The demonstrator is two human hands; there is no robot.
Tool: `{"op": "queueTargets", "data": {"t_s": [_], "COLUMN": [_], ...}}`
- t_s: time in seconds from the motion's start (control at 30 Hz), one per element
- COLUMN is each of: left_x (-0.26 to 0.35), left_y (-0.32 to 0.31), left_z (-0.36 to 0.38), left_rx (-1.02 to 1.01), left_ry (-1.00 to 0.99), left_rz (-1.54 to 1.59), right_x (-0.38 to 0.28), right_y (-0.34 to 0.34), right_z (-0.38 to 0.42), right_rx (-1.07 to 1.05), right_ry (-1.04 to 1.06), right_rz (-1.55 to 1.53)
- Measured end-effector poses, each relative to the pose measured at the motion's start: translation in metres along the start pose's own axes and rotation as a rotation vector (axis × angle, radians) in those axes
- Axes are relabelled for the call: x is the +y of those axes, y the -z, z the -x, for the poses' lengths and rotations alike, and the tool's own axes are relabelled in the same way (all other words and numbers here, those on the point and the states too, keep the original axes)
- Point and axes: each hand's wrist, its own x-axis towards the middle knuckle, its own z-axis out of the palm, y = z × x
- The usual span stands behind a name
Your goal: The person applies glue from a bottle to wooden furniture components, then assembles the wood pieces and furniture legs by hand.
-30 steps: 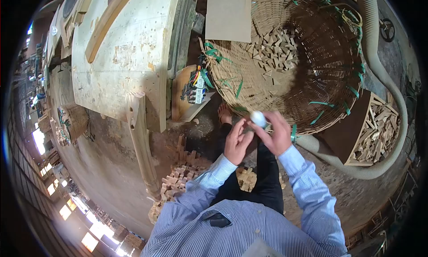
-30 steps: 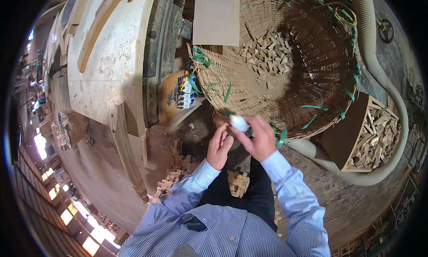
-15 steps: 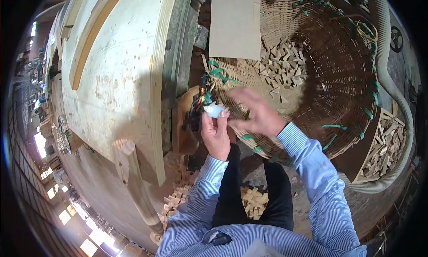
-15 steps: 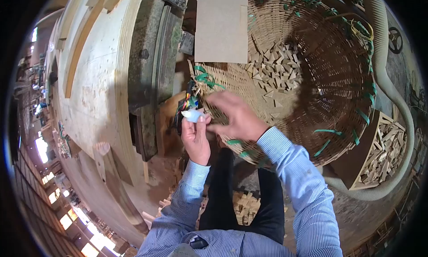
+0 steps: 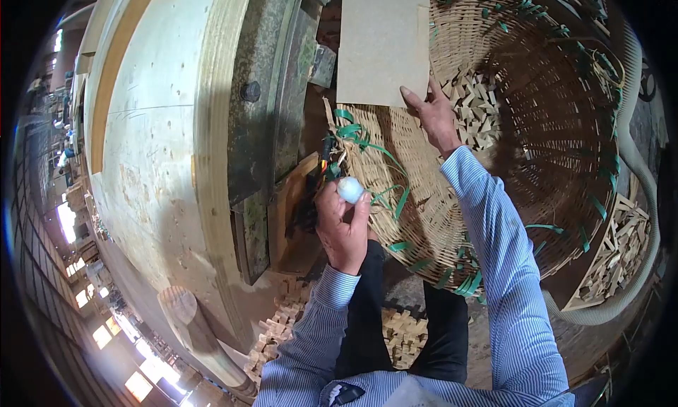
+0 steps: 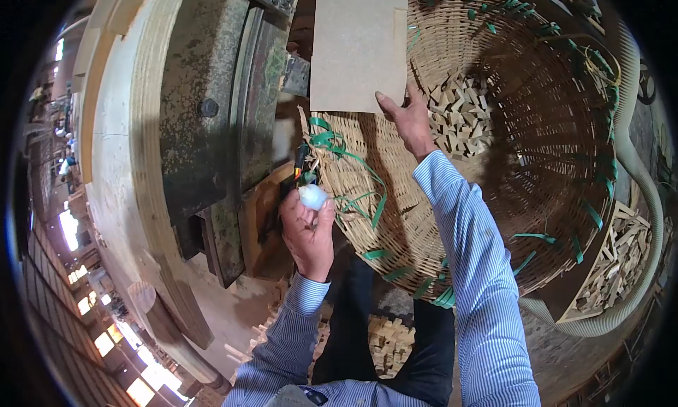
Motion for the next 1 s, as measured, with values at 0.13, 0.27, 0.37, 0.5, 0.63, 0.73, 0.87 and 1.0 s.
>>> {"op": "queueTargets", "data": {"t_s": [0.13,0.27,0.37,0.5,0.63,0.73,0.87,1.0], "left_x": [-0.002,0.008,0.013,0.008,0.005,0.002,-0.012,-0.025], "left_y": [0.000,-0.002,-0.004,-0.011,-0.018,-0.020,-0.019,-0.022], "left_z": [-0.014,-0.027,-0.040,-0.062,-0.084,-0.096,-0.109,-0.119], "left_rx": [-0.014,0.002,-0.017,0.026,0.017,0.032,0.039,0.022], "left_ry": [-0.073,-0.066,-0.090,-0.061,-0.021,-0.130,-0.256,-0.230], "left_rz": [-0.129,-0.176,-0.339,-0.466,-0.533,-0.700,-0.814,-0.822], "right_x": [0.008,0.011,0.002,-0.003,-0.002,-0.004,0.001,0.005], "right_y": [-0.006,-0.006,-0.007,-0.008,-0.008,-0.007,-0.005,-0.002], "right_z": [-0.006,-0.009,-0.004,-0.002,-0.002,-0.002,-0.005,-0.008], "right_rx": [0.044,0.056,0.046,0.059,0.063,0.062,0.061,0.058], "right_ry": [0.017,0.009,0.006,0.021,0.034,0.012,0.030,0.030], "right_rz": [0.075,0.068,0.114,0.165,0.151,0.191,0.183,0.190]}}
